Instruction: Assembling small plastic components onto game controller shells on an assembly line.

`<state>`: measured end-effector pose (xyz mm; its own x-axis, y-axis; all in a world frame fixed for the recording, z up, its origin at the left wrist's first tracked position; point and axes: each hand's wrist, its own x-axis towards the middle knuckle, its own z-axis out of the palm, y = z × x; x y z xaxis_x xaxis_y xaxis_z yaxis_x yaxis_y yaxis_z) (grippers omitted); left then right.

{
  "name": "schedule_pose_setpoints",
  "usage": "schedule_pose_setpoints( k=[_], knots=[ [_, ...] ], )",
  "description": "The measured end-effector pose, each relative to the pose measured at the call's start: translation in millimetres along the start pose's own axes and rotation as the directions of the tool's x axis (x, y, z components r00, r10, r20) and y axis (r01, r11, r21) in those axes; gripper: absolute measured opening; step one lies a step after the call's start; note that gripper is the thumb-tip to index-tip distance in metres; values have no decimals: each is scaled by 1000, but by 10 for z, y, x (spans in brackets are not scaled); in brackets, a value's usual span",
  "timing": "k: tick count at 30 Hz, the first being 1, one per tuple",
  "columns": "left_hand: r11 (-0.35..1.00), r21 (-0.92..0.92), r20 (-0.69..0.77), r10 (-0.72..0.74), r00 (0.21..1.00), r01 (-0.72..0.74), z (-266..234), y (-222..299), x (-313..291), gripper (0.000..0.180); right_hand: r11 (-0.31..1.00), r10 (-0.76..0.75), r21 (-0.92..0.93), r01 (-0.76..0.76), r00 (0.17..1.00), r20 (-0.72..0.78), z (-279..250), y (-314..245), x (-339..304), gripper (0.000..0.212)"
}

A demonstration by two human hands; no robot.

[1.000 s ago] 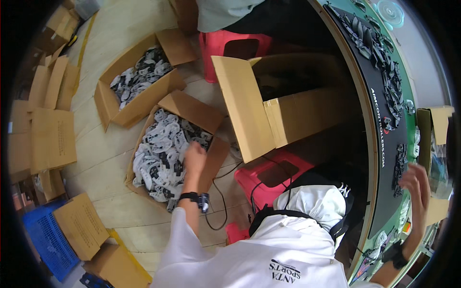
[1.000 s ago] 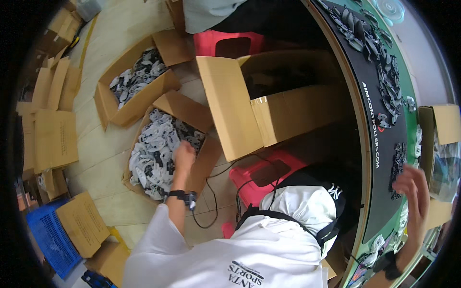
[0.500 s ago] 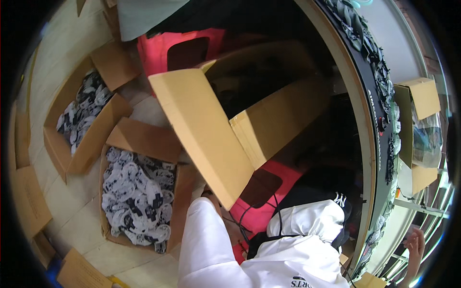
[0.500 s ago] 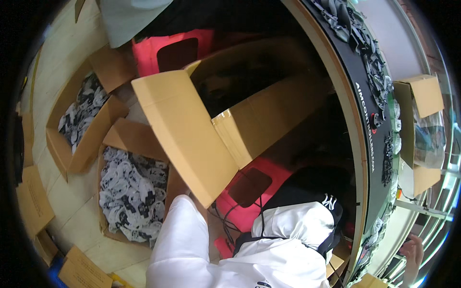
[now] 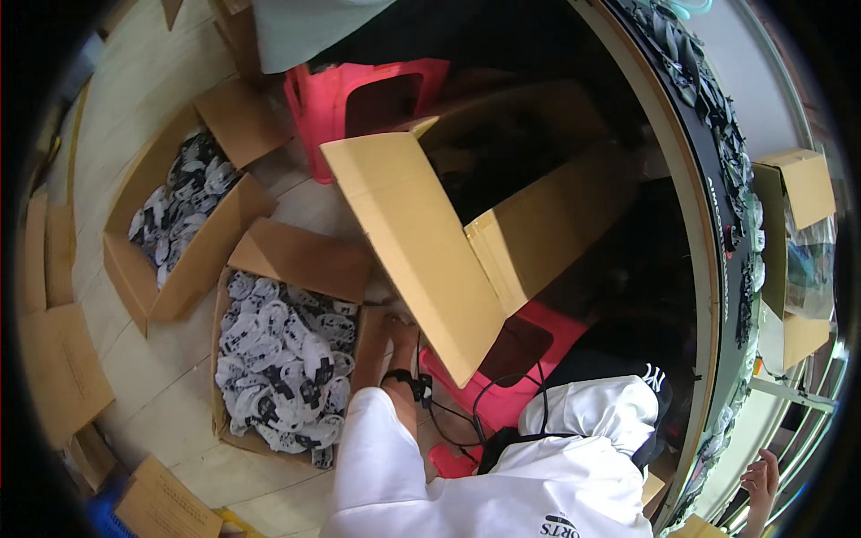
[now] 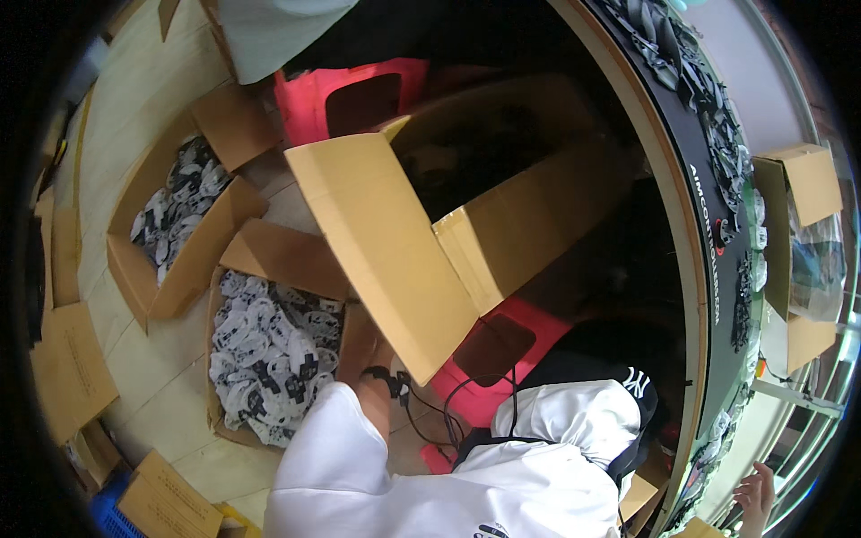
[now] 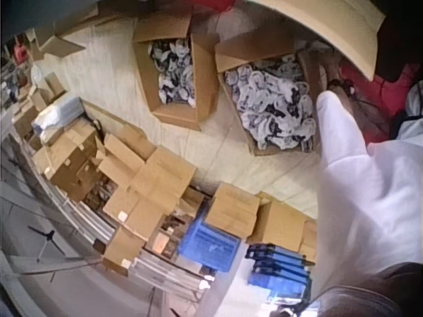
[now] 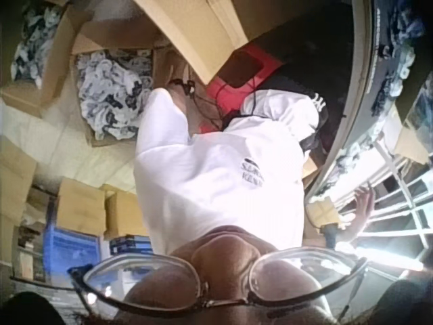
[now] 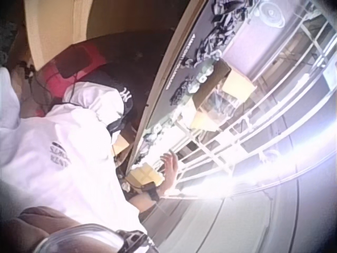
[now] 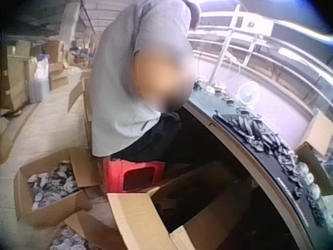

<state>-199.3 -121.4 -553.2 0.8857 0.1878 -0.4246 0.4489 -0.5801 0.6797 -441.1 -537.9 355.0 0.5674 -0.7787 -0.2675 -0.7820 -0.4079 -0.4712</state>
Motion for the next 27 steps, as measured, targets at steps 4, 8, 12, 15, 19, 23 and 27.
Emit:
schedule_pose_setpoints(
  k=[4, 8, 12, 15, 19, 23, 27],
  knots=[
    [770, -588, 300, -77, 951, 248, -64, -201, -430, 72, 1000, 15, -24, -15, 1000, 19, 298, -179, 267, 42],
    [998, 37, 379, 31, 925, -48, -308, 357, -542, 72, 992, 17, -124, -6, 996, 90, 359, -289, 367, 35],
    [999, -9, 455, -25, 890, 32, -1238, 956, -827, 63, 990, -11, -137, 30, 991, 132, 151, -304, 483, 34],
    [999, -20, 549, 41, 835, -36, -1761, 1565, -876, 59, 991, -95, -89, 98, 995, 36, 14, -342, 474, 35],
    [968, -100, 711, 233, 663, -232, -2075, 2752, -864, 53, 906, -325, -339, 254, 930, -172, -31, -291, 630, 25],
    [849, -215, 833, 417, 363, -483, -2200, 4118, -1047, 47, 997, -31, -76, 4, 936, -351, 541, -380, 857, 18],
    [670, -285, 879, 468, 93, -685, -2532, 5259, -1170, 42, 998, -38, -52, 24, 955, -293, 974, -931, 1165, 18]
  ],
)
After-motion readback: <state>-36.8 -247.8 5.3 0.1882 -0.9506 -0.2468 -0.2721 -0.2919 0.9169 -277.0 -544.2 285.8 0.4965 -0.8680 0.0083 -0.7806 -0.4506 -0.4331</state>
